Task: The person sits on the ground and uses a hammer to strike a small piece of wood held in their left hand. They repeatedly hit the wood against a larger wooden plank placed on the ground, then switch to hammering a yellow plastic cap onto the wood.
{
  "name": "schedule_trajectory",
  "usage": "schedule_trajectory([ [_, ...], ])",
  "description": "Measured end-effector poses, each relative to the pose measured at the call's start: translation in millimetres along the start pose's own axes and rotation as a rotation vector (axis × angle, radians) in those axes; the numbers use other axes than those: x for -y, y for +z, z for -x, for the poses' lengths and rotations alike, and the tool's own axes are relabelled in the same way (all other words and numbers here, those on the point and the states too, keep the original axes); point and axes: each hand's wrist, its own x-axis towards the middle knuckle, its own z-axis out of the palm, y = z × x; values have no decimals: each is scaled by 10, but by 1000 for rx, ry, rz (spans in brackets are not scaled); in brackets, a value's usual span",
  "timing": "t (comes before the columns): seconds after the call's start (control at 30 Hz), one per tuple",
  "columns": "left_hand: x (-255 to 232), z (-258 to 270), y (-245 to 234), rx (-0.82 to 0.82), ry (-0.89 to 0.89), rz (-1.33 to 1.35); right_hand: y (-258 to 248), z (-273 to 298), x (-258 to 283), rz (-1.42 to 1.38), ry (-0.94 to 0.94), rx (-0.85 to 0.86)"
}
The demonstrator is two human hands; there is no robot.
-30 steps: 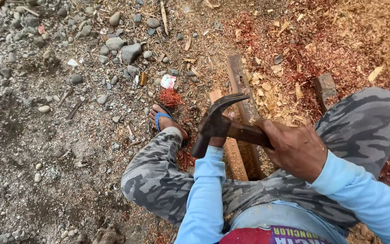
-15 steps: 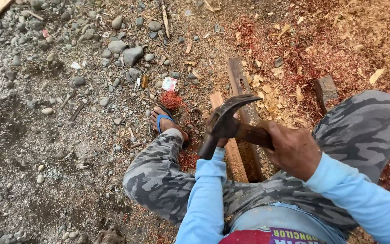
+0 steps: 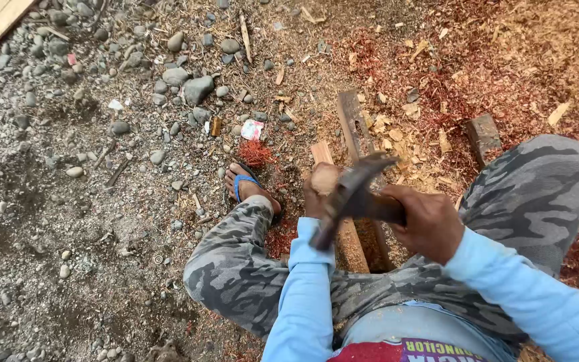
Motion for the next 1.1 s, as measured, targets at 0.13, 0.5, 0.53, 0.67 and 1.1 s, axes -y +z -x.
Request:
schedule_trajectory([
  [0.13, -61, -60, -20, 5, -42, -291, -68, -243, 95, 428, 533, 731],
  [0.5, -202, -37, 58, 47, -31, -231, 208, 153, -225, 111, 322, 289],
  [0.53, -88, -46, 38, 46, -23, -232, 156, 46, -186, 114, 316, 284],
  [0.67, 642, -126, -61, 109, 209, -508, -116, -161, 65, 289, 421, 534],
  [1.1, 59, -45, 13, 140, 100, -502, 1, -118, -83, 324, 520, 590],
])
